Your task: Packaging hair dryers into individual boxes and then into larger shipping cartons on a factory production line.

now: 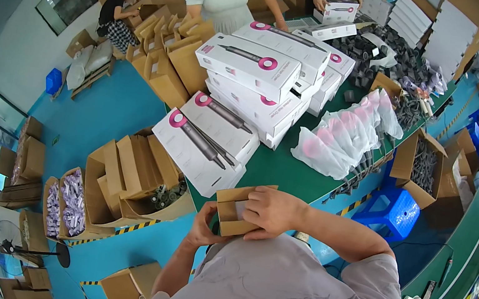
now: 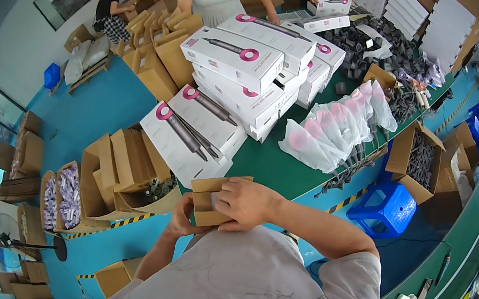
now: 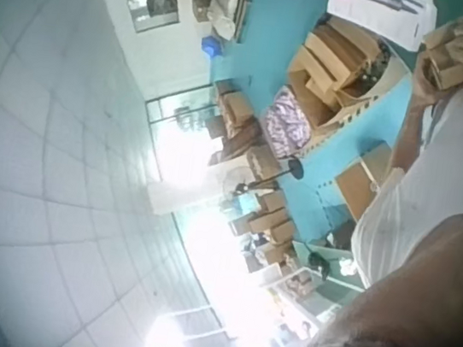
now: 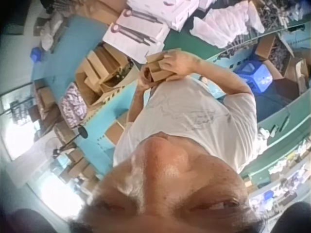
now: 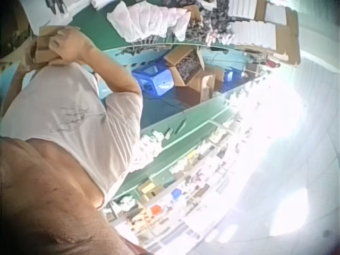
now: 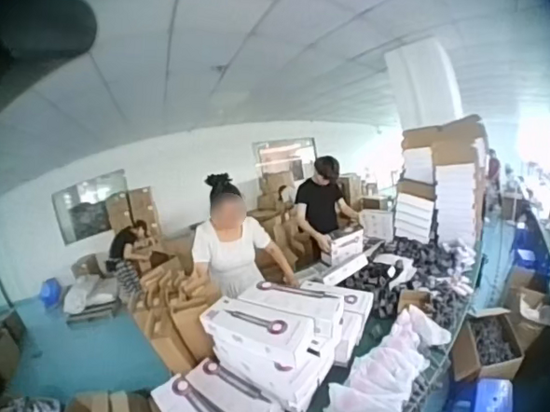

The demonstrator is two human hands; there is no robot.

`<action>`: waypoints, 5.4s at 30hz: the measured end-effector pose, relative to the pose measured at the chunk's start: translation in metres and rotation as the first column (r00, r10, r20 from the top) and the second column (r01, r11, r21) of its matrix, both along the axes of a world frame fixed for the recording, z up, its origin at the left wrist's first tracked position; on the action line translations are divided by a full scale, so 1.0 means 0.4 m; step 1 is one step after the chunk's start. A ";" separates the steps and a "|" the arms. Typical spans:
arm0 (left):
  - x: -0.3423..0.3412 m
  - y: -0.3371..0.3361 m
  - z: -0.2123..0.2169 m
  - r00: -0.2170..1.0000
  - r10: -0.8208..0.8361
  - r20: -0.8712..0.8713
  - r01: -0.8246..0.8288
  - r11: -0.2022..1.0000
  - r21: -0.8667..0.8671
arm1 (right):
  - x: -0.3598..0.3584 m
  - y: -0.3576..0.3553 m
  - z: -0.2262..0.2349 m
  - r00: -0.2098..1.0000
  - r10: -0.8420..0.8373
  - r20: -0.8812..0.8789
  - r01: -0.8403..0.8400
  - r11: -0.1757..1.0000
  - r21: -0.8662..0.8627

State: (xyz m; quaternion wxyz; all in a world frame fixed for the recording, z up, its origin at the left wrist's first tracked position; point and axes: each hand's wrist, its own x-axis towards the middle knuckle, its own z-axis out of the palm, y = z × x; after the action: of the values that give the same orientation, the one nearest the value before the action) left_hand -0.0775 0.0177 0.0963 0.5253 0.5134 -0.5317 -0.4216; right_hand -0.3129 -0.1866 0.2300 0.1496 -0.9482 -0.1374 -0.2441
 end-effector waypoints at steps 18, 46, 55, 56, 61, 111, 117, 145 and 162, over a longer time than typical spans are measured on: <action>0.014 -0.020 0.316 0.678 -0.004 0.735 0.179 0.971 -0.161 | -0.001 0.004 -0.062 0.925 -0.006 0.380 -0.074 0.978 0.196; 0.112 0.065 0.395 0.726 -0.230 0.647 0.037 0.954 0.298 | -0.060 0.095 -0.168 0.957 -0.279 0.080 0.186 0.800 0.570; 0.095 0.114 0.331 0.747 0.192 0.637 -0.124 0.981 -0.150 | -0.049 0.105 -0.198 0.945 -0.309 0.104 0.185 0.771 0.609; 0.099 0.136 0.302 0.735 0.223 0.640 -0.142 0.974 -0.177 | -0.044 0.107 -0.186 0.939 -0.316 0.132 0.189 0.799 0.570; 0.067 0.190 0.174 0.774 0.385 0.502 -0.177 0.893 -0.413 | -0.056 0.119 -0.251 0.902 -0.395 0.175 0.217 0.764 0.608; -0.486 -0.315 0.054 0.892 0.447 0.074 -0.441 0.893 -0.088 | -0.980 -0.175 -0.315 0.633 -0.768 -0.099 -0.109 -0.215 0.971; -0.501 -0.294 -0.075 0.819 0.405 -0.407 -0.370 0.914 0.167 | -0.867 -0.219 -0.010 0.681 -0.718 -0.143 0.185 -0.020 0.983; -0.264 -0.417 0.327 0.956 0.289 0.045 -0.210 0.783 -0.585 | -0.251 -0.142 0.236 0.826 -0.560 -0.059 0.536 0.750 0.386; -0.380 -0.400 0.235 0.798 0.597 0.084 -0.400 0.629 -0.667 | -0.260 -0.186 -0.012 0.795 -0.465 0.390 0.260 0.841 0.474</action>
State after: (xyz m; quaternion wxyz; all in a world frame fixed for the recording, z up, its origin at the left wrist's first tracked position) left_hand -0.2296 -0.1424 0.1902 0.6737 0.4973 -0.5462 0.0234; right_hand -0.4167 -0.2609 0.2251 0.2479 -0.8122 0.0700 -0.5234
